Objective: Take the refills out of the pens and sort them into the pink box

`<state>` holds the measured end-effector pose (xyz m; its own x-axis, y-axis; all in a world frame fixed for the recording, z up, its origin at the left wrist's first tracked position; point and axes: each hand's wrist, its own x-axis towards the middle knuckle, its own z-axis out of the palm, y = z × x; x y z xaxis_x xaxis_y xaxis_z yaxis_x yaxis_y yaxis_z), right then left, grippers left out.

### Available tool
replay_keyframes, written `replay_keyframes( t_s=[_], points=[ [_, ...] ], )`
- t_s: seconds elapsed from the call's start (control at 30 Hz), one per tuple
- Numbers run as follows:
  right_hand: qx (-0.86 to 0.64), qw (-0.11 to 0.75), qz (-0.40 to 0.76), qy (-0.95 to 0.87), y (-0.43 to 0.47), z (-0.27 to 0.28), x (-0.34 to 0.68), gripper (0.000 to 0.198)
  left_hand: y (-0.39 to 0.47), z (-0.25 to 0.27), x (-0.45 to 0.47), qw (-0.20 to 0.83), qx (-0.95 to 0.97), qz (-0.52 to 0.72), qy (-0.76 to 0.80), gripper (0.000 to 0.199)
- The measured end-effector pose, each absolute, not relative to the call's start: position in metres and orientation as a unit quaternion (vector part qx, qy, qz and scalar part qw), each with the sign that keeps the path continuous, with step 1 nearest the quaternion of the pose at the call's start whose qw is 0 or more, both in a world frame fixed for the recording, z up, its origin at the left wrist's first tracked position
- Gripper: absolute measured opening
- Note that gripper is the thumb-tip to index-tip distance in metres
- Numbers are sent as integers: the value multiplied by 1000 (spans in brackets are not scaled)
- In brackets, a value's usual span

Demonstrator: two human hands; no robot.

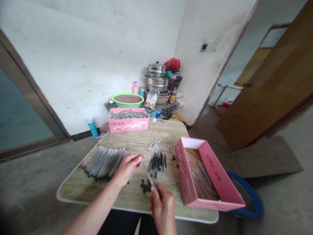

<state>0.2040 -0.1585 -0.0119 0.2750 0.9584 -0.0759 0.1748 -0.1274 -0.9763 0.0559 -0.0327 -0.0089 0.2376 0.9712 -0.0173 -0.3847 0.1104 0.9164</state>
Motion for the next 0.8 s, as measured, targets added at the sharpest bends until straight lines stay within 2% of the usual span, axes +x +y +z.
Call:
replay_keyframes(
  t_s=[0.2, 0.43, 0.57, 0.67, 0.8],
  points=[
    [-662, 462, 313, -501, -159, -9, 197, 44, -43, -12, 68, 636, 374, 569, 365, 37],
    [-627, 474, 394, -476, -156, -10, 185, 46, -40, -21, 65, 631, 382, 561, 376, 43],
    [-614, 451, 436, -480, -143, -24, 170, 45, -20, -21, 54, 517, 539, 491, 447, 44],
    [-628, 445, 402, -496, -131, -37, 161, 43, -5, -18, 46, 459, 578, 486, 469, 33],
    [-646, 444, 356, -509, -116, -49, 152, 39, 1, -18, 40, 298, 678, 457, 492, 38]
  ],
)
